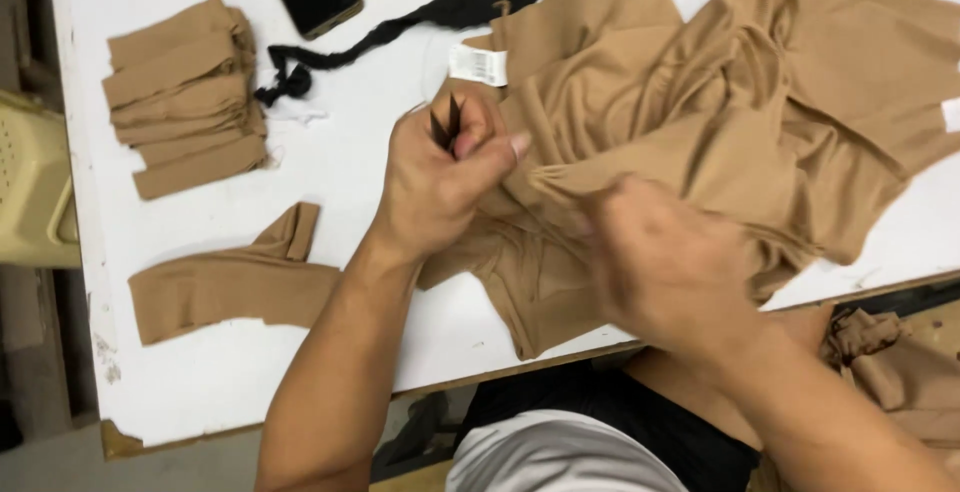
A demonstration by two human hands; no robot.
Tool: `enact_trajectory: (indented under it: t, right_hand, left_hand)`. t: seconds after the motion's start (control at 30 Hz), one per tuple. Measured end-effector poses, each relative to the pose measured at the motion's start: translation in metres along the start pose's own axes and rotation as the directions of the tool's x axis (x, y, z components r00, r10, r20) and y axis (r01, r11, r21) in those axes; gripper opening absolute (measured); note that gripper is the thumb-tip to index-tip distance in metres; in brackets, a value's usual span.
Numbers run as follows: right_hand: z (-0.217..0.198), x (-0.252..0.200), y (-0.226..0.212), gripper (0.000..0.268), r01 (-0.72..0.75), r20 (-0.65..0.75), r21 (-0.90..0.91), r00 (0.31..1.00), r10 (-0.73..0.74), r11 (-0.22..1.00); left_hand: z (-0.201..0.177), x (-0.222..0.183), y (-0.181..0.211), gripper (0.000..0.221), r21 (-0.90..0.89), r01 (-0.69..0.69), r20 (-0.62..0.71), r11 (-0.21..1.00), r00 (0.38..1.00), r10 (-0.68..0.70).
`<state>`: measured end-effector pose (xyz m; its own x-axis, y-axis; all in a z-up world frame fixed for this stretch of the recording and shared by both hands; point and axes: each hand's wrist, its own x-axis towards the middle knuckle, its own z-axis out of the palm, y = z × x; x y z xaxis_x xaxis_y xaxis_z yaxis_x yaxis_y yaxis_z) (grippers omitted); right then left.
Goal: Trimming excess threads from sewn garments using thread snips
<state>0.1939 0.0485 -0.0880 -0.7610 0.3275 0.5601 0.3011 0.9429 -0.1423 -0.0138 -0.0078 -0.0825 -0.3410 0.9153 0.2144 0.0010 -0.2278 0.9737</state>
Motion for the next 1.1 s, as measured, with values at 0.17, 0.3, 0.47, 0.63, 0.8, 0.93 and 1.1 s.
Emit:
enact_trajectory:
  t: [0.17, 0.3, 0.47, 0.63, 0.8, 0.93, 1.1]
  right_hand:
    - [-0.025, -0.032, 0.035, 0.016, -0.01, 0.099, -0.259, 0.994, 0.037, 0.966]
    - [-0.018, -0.024, 0.026, 0.017, -0.058, 0.078, -0.018, 0.995, 0.059, 0.998]
    - [-0.006, -0.025, 0.03, 0.017, -0.048, 0.098, -0.165, 0.993, 0.065, 0.985]
    - [-0.023, -0.043, 0.062, 0.036, 0.012, 0.217, -0.118, 0.976, 0.014, 0.993]
    - [-0.046, -0.055, 0.079, 0.045, 0.035, 0.239, -0.141, 0.971, -0.001, 0.989]
    - [-0.05, -0.052, 0.084, 0.028, -0.107, 0.235, 0.275, 0.971, 0.041, 0.955]
    - [-0.035, -0.074, 0.114, 0.013, 0.018, 0.178, 0.067, 0.984, -0.03, 0.998]
  left_hand:
    - [-0.012, 0.012, -0.018, 0.04, -0.06, -0.042, -0.143, 0.997, 0.989, 0.034]
    - [0.008, 0.008, -0.02, 0.038, -0.2, -0.059, -0.167, 0.978, 0.986, 0.026]
    - [0.014, -0.004, -0.005, 0.022, -0.73, 0.288, 0.193, 0.62, 0.957, -0.217]
    - [0.015, -0.001, 0.006, 0.039, -0.356, 0.027, 0.069, 0.934, 0.998, -0.002]
    - [0.006, -0.002, 0.015, 0.042, -0.225, 0.056, 0.006, 0.973, 0.998, -0.056]
    - [-0.009, -0.002, 0.008, 0.037, -0.161, -0.039, -0.024, 0.986, 0.999, 0.035]
    - [-0.024, 0.001, 0.012, 0.036, -0.156, -0.035, -0.124, 0.987, 0.992, 0.016]
